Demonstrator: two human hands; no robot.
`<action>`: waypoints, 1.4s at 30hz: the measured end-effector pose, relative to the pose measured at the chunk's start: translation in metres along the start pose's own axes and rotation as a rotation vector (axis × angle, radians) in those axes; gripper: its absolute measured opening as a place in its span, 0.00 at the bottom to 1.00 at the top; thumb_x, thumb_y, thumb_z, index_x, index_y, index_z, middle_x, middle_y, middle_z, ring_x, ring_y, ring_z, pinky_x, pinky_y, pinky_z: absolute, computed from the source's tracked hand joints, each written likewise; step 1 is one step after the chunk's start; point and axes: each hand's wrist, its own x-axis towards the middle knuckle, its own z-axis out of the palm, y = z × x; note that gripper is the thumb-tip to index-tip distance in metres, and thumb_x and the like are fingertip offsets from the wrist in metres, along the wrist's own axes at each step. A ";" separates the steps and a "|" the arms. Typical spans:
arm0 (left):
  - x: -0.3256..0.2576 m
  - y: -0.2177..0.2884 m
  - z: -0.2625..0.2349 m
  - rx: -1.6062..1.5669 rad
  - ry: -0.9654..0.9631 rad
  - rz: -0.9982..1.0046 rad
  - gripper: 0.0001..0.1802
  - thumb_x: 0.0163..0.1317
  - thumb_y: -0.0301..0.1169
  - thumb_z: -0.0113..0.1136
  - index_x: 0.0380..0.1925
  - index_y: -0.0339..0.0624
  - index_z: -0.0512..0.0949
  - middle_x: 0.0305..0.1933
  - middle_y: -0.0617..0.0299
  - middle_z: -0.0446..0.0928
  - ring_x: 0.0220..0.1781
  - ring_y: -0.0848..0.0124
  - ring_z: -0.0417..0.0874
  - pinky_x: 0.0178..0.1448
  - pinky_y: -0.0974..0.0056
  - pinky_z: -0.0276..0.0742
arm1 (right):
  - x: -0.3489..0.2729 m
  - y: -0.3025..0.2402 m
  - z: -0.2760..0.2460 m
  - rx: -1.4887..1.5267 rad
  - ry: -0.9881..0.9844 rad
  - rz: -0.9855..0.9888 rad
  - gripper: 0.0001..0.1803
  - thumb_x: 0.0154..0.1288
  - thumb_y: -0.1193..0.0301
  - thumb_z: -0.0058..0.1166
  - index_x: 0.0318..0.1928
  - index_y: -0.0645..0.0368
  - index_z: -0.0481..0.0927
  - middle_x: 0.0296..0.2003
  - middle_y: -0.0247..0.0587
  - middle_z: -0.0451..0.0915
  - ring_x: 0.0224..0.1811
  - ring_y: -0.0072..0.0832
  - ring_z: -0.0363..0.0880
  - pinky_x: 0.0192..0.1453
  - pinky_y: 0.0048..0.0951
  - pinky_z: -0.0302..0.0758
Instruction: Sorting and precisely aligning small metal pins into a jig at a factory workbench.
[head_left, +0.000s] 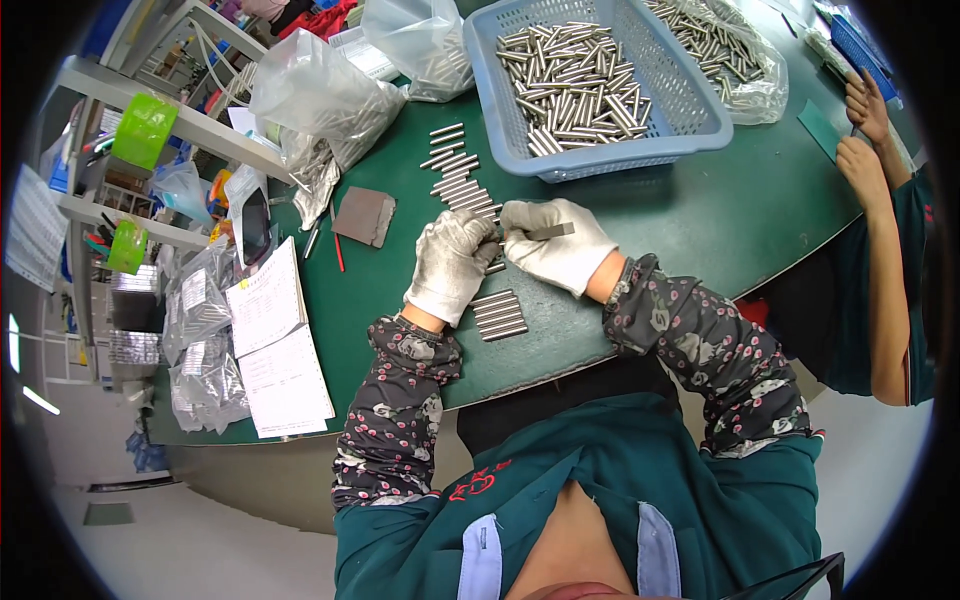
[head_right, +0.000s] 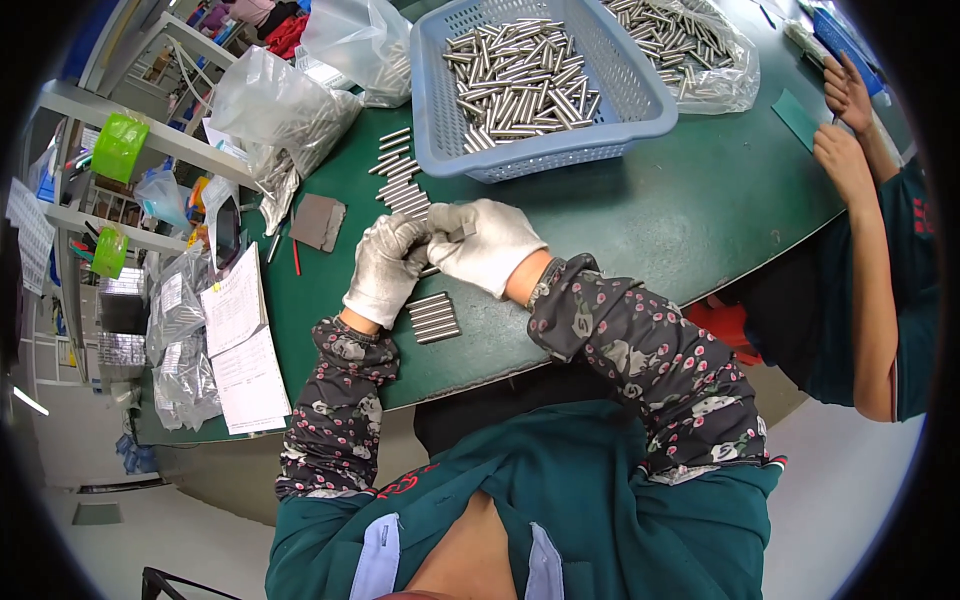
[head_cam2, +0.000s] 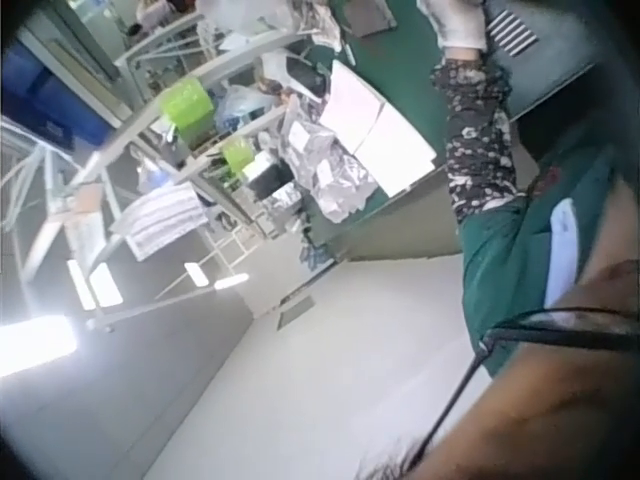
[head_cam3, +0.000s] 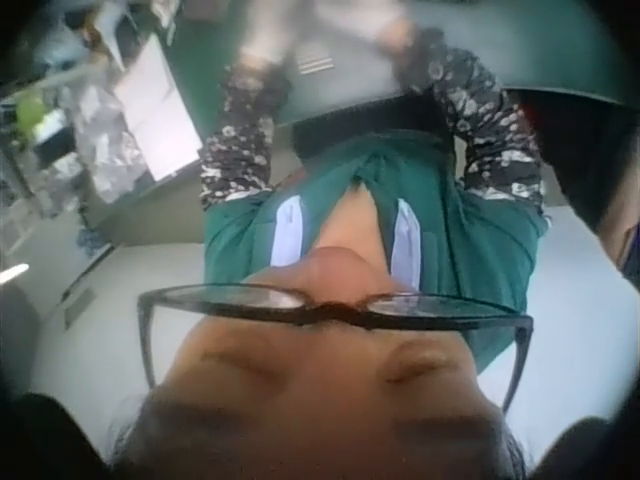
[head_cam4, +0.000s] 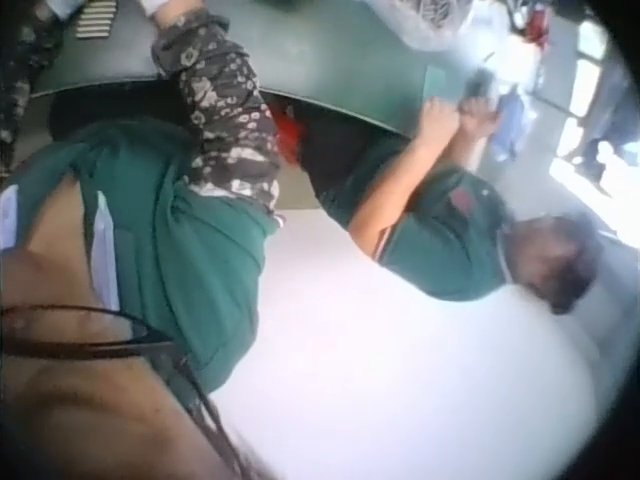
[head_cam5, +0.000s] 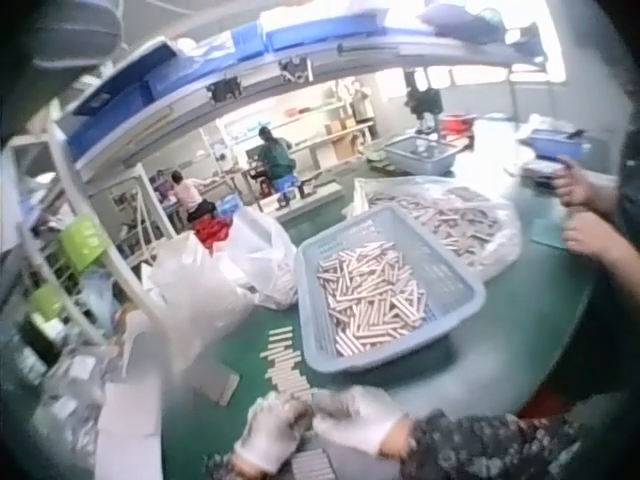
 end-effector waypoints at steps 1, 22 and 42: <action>0.000 0.000 -0.001 0.003 0.001 0.006 0.10 0.40 0.28 0.64 0.27 0.46 0.78 0.30 0.64 0.75 0.36 0.63 0.75 0.39 0.60 0.71 | 0.000 0.001 0.002 -0.070 0.039 -0.032 0.09 0.56 0.72 0.42 0.34 0.56 0.77 0.27 0.41 0.78 0.28 0.28 0.75 0.33 0.22 0.70; -0.002 -0.001 -0.001 -0.156 0.052 0.005 0.11 0.40 0.18 0.60 0.26 0.40 0.74 0.29 0.59 0.73 0.33 0.60 0.74 0.37 0.61 0.70 | 0.002 0.023 0.004 0.424 0.148 0.024 0.05 0.54 0.75 0.49 0.30 0.62 0.75 0.23 0.37 0.75 0.27 0.18 0.71 0.32 0.21 0.70; 0.000 0.002 -0.003 -0.147 0.048 0.016 0.11 0.39 0.19 0.61 0.26 0.41 0.74 0.28 0.60 0.74 0.32 0.60 0.74 0.36 0.61 0.69 | 0.001 0.022 0.005 0.484 0.099 0.040 0.06 0.54 0.73 0.49 0.31 0.63 0.75 0.22 0.37 0.74 0.26 0.16 0.69 0.31 0.21 0.69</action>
